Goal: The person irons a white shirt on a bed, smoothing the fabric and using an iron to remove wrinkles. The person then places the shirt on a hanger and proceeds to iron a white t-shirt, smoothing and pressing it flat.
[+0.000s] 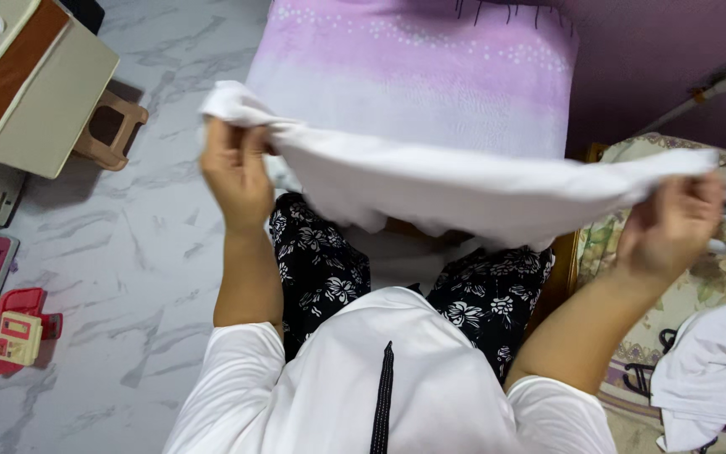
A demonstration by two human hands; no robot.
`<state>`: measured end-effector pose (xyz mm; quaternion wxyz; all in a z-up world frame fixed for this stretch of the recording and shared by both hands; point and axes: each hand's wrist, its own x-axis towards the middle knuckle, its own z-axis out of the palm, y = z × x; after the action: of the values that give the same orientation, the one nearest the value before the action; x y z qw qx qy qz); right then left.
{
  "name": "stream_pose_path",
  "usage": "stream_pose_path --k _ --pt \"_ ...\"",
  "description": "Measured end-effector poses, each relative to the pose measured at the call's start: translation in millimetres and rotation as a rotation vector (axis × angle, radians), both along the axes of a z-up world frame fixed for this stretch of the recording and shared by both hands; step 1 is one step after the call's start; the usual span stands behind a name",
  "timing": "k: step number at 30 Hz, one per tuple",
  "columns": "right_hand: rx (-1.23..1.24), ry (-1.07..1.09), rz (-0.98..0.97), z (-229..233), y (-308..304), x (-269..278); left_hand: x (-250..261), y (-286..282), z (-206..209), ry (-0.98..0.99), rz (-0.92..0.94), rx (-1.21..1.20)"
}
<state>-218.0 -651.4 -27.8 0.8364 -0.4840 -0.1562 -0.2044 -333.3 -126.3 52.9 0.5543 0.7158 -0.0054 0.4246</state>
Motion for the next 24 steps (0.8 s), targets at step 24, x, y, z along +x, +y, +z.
stream_pose_path --k 24 --pt "-0.108 0.148 -0.175 51 41 -26 23 0 -25 0.15 -0.232 -0.574"
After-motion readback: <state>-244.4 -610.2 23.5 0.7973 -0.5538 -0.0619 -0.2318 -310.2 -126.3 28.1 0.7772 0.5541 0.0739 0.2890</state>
